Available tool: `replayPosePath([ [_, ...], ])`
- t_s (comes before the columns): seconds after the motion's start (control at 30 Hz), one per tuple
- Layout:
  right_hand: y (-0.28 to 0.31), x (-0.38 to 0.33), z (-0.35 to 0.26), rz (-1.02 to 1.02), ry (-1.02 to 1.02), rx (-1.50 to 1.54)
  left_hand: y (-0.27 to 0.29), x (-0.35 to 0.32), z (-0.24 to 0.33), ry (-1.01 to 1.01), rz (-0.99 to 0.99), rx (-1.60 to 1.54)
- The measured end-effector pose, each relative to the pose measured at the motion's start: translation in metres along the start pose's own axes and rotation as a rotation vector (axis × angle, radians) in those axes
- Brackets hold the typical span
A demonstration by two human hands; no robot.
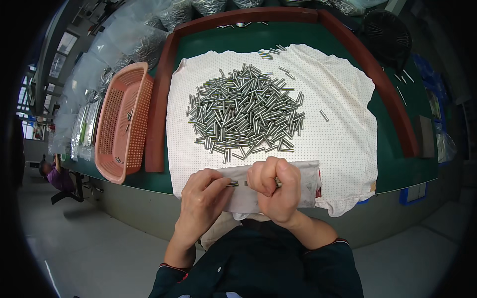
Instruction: Inspecting and cleaning small metal pins on a workbench tray using a cloth.
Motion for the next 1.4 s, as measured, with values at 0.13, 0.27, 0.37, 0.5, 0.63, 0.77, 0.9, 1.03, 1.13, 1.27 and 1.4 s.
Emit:
replayPosePath([
  [0.13,0.011,-0.001,-0.004,-0.007,-0.025,0.139,0.002,0.006,0.004,-0.001,-0.024,0.0],
  [0.27,0.017,0.001,-0.003,-0.007,-0.055,0.199,-0.012,0.007,0.009,-0.116,-0.158,0.055],
  [0.37,0.017,0.002,-0.003,0.009,-0.071,0.213,-0.019,0.011,0.016,-0.148,-0.248,0.159],
  [0.5,0.019,0.002,-0.002,0.038,-0.06,0.219,-0.02,0.015,0.016,-0.163,-0.321,0.241],
  [0.63,0.021,0.002,-0.002,0.031,-0.066,0.261,-0.008,0.021,0.004,-0.131,-0.167,-0.021],
  [0.77,0.023,0.001,-0.001,0.054,-0.072,0.263,0.001,0.002,-0.027,0.149,0.172,-0.54],
  [0.9,0.024,0.0,-0.001,0.069,-0.065,0.259,-0.011,-0.028,-0.053,0.544,0.429,-1.06],
  [1.03,0.023,-0.001,0.001,0.067,-0.063,0.259,-0.025,-0.046,-0.067,0.682,0.673,-1.511],
  [1.13,0.021,-0.003,-0.003,0.069,-0.053,0.253,-0.029,-0.045,-0.066,0.739,0.75,-1.695],
  [1.27,0.023,-0.003,-0.001,0.088,-0.052,0.251,-0.033,-0.049,-0.07,0.719,0.806,-1.797],
  [1.4,0.023,-0.003,-0.002,0.092,-0.054,0.251,-0.034,-0.048,-0.072,0.721,0.834,-1.837],
])
Point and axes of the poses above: each hand's wrist, its own x-axis towards the middle knuckle, its own y-axis out of the back of the hand, z = x × y, the point moved 8 cm from there along x, towards the middle knuckle, and after that the axes turned 14 degrees about -y, right-handed, at the moved point
